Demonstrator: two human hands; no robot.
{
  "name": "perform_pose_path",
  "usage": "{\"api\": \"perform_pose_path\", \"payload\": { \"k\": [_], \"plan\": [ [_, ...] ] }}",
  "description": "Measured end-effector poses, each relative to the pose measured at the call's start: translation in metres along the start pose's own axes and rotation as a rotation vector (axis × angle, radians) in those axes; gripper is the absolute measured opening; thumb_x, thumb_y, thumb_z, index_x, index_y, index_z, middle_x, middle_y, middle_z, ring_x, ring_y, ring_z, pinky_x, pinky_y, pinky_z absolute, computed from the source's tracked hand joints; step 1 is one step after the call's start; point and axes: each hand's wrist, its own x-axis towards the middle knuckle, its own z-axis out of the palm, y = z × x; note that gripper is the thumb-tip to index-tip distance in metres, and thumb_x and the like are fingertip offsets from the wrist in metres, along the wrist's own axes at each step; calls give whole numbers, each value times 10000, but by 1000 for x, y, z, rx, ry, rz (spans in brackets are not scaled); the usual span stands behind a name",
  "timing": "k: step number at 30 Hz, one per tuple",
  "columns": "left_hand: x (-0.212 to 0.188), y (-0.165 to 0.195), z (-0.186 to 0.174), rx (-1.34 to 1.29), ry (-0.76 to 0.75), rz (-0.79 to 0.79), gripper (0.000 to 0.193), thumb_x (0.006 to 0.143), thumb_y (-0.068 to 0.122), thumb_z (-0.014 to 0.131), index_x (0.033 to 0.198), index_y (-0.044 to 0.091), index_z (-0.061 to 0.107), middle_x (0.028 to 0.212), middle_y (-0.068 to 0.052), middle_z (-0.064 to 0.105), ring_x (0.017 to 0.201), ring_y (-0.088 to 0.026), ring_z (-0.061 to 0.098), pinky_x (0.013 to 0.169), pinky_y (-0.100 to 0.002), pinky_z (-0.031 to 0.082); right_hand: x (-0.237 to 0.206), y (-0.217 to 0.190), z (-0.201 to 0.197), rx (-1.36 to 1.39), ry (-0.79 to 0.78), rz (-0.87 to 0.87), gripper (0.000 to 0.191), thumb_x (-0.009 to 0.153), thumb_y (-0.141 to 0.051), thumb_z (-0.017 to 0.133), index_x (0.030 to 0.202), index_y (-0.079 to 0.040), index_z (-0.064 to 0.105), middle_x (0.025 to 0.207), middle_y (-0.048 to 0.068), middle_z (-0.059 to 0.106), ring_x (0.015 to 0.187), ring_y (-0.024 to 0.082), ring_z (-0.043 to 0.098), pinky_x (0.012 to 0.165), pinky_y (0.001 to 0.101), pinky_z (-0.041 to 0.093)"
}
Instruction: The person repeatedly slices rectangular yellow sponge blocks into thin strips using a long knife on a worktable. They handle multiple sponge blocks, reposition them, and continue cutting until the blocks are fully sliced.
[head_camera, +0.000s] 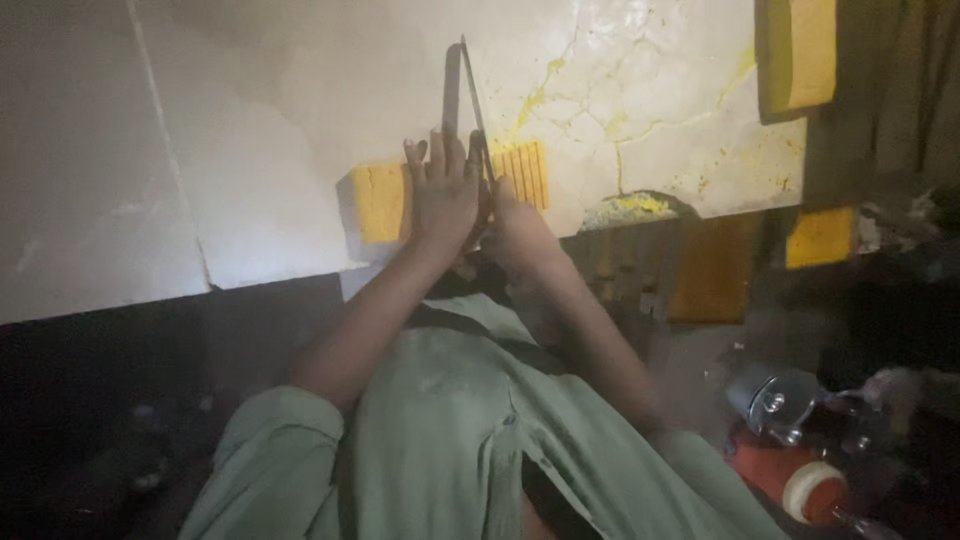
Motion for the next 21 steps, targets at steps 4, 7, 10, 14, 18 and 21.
{"api": "perform_pose_path", "payload": {
  "k": [4, 7, 10, 14, 18, 21],
  "plan": [
    [-4, -1, -21, -161, -117, -53, 677, 976, 325, 534, 1540, -11, 371, 1523, -226, 455, 1431, -471, 380, 1186, -747, 106, -97, 28, 12, -138, -58, -51, 628, 891, -135, 692, 1401, 4, 352, 1136, 333, 674, 1066, 513, 650, 862, 532, 519],
    [0, -2, -26, -172, -280, -59, 675, 1026, 338, 516, 1572, -23, 352, 1375, -238, 497, 1439, -464, 386, 1201, -758, 105, -145, 54, 9, -105, -178, 16, 678, 839, -155, 711, 1381, 18, 342, 1135, 336, 670, 1067, 513, 647, 848, 536, 520],
    [-2, 1, -20, -183, -226, -70, 661, 1031, 343, 525, 1536, -59, 384, 1341, -238, 513, 1408, -459, 407, 1187, -779, 111, -104, 61, 40, 2, -90, 179, 655, 940, -151, 611, 1470, 54, 286, 1119, 336, 674, 1038, 509, 658, 835, 537, 527],
    [-3, -4, -17, -125, -150, -28, 713, 1054, 344, 514, 1583, -91, 317, 1493, -279, 443, 1457, -458, 364, 1224, -725, 122, -44, 20, 33, -215, -92, 101, 856, 956, -283, 597, 1525, 122, 103, 1089, 289, 693, 935, 461, 691, 784, 513, 546],
    [-3, -7, -33, -93, -204, -23, 760, 1033, 380, 525, 1595, -71, 285, 1591, -323, 352, 1529, -471, 282, 1223, -719, 114, -26, -26, -2, 172, -38, 293, 565, 1024, -228, 402, 1538, 0, 348, 1114, 192, 721, 955, 305, 745, 771, 453, 614],
    [1, -9, -39, -223, -172, -39, 754, 1006, 438, 530, 1538, -58, 332, 1516, -334, 384, 1448, -501, 297, 1151, -757, 93, -38, -33, 8, 512, 3, 363, 612, 1125, -397, 230, 1330, 58, 585, 1068, 212, 703, 954, 332, 658, 838, 456, 549]
  ]
}}
